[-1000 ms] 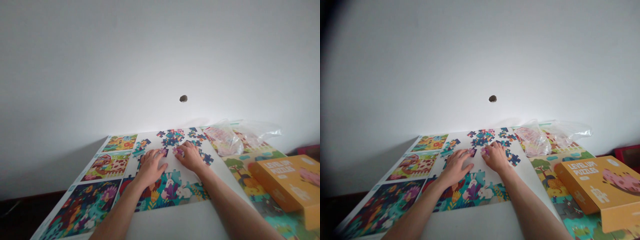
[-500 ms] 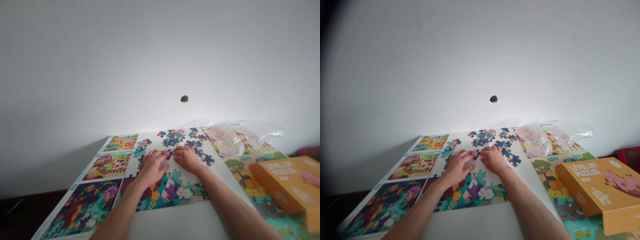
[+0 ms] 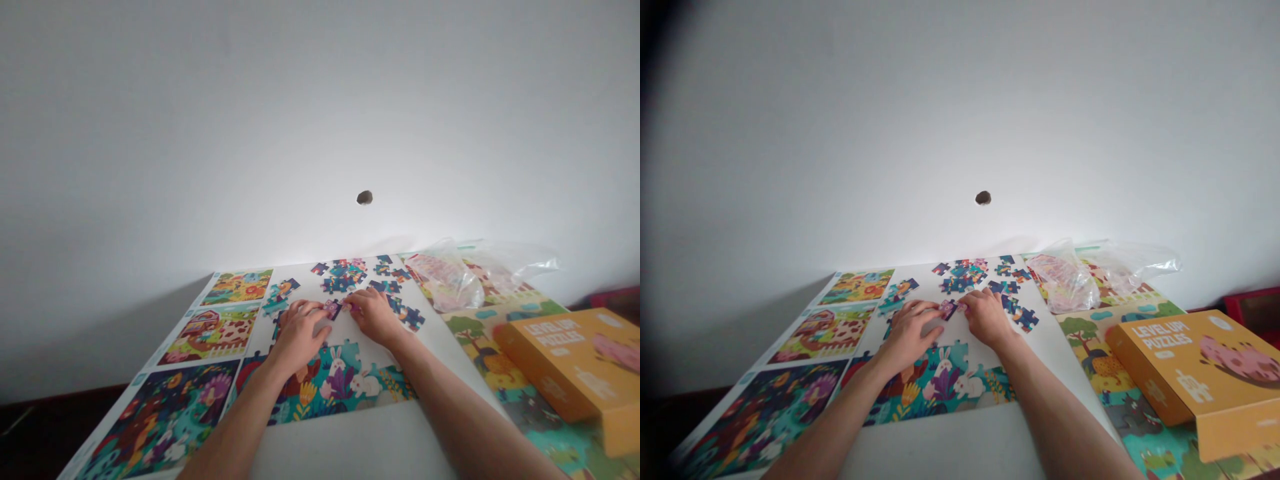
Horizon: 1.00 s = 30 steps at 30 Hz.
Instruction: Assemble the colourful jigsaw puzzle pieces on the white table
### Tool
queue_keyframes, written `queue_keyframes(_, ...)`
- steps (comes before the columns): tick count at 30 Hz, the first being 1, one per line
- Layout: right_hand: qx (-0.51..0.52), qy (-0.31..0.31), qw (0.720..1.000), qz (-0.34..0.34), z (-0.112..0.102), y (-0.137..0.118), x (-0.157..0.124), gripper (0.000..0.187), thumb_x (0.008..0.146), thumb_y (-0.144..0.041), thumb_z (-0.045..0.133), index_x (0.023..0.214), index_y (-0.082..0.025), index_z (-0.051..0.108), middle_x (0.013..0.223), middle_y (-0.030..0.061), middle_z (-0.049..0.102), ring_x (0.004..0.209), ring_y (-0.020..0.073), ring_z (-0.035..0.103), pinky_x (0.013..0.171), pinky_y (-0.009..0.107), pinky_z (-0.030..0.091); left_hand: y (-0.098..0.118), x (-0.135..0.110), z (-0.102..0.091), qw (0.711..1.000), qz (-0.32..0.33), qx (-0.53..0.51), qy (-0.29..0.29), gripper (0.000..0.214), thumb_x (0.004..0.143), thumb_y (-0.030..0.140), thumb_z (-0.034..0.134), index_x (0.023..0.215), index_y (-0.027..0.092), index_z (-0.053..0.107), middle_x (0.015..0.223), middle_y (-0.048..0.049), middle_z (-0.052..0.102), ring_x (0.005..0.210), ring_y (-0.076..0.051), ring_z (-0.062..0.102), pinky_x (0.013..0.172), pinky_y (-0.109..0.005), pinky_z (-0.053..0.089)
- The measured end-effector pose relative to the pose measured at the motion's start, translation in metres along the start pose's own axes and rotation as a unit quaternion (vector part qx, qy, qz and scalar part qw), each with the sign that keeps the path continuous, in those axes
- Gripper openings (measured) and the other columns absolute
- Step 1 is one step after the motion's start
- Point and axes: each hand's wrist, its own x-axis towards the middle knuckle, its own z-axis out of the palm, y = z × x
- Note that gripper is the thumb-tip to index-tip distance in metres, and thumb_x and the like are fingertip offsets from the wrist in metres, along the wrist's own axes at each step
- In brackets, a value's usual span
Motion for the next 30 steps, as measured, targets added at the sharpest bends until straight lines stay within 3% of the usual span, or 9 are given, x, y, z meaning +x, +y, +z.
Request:
queue_keyframes(4, -0.015, 0.026, 0.999, 0.042, 0.001, 0.003, 0.000, 0.038, 0.085, -0.032, 0.062, 0.122, -0.028, 0.061, 0.122, 0.0058, 0.061, 0.114, 0.0251, 0.048, 0.095, 0.037, 0.033, 0.001, 0.001, -0.001, 0.999, -0.031, -0.002, 0.009, 0.023, 0.080, 0.027, 0.065, 0.102, 0.026, 0.070, 0.110, -0.0031, 0.067, 0.110, -0.027, 0.052, 0.096, -0.044, 0.042)
queue_keyframes(8, -0.009, 0.021, 0.999, 0.039, 0.005, 0.005, 0.000, 0.037, 0.085, -0.035, 0.063, 0.121, -0.027, 0.061, 0.118, 0.0065, 0.062, 0.112, 0.0249, 0.048, 0.095, 0.038, 0.032, 0.001, 0.002, -0.001, 1.000, -0.027, -0.010, 0.011, 0.024, 0.080, 0.027, 0.065, 0.104, 0.026, 0.070, 0.109, -0.0029, 0.067, 0.108, -0.026, 0.052, 0.095, -0.043, 0.043)
queue_keyframes(17, -0.006, 0.027, 0.999, 0.034, 0.007, 0.004, 0.001, 0.032, 0.090, -0.032, 0.056, 0.120, -0.027, 0.060, 0.116, 0.0061, 0.064, 0.112, 0.0249, 0.050, 0.092, 0.037, 0.033, 0.001, -0.001, 0.000, 1.000, -0.004, 0.004, 0.006, 0.022, 0.083, 0.030, 0.060, 0.102, 0.029, 0.071, 0.112, -0.0034, 0.065, 0.108, -0.026, 0.052, 0.096, -0.044, 0.042)
queue_keyframes(23, -0.003, 0.014, 1.000, 0.021, 0.008, -0.003, -0.001, 0.036, 0.091, -0.017, 0.045, 0.121, -0.029, 0.059, 0.121, 0.0033, 0.063, 0.108, 0.0234, 0.052, 0.089, 0.036, 0.036, 0.005, 0.000, -0.003, 1.000, -0.010, 0.015, 0.002, 0.024, 0.084, 0.032, 0.058, 0.104, 0.030, 0.071, 0.114, -0.0042, 0.064, 0.109, -0.027, 0.052, 0.094, -0.045, 0.043)
queue_keyframes(26, -0.034, 0.024, 0.998, 0.040, 0.008, -0.019, -0.007, 0.039, 0.089, -0.017, 0.045, 0.124, -0.026, 0.058, 0.129, 0.0075, 0.058, 0.111, 0.0261, 0.050, 0.092, 0.039, 0.036, 0.007, -0.001, -0.005, 1.000, 0.017, 0.006, -0.006, 0.028, 0.084, 0.032, 0.059, 0.110, 0.031, 0.069, 0.122, -0.0041, 0.061, 0.114, -0.028, 0.050, 0.098, -0.045, 0.042)
queue_keyframes(30, -0.063, 0.051, 0.993, 0.086, 0.014, -0.034, -0.014, 0.042, 0.087, -0.032, 0.054, 0.127, -0.021, 0.055, 0.142, 0.0163, 0.043, 0.127, 0.0347, 0.039, 0.101, 0.048, 0.030, 0.008, -0.001, -0.006, 0.999, 0.047, -0.011, -0.024, 0.029, 0.085, 0.032, 0.059, 0.113, 0.031, 0.068, 0.130, -0.0033, 0.058, 0.121, -0.028, 0.047, 0.103, -0.046, 0.040)
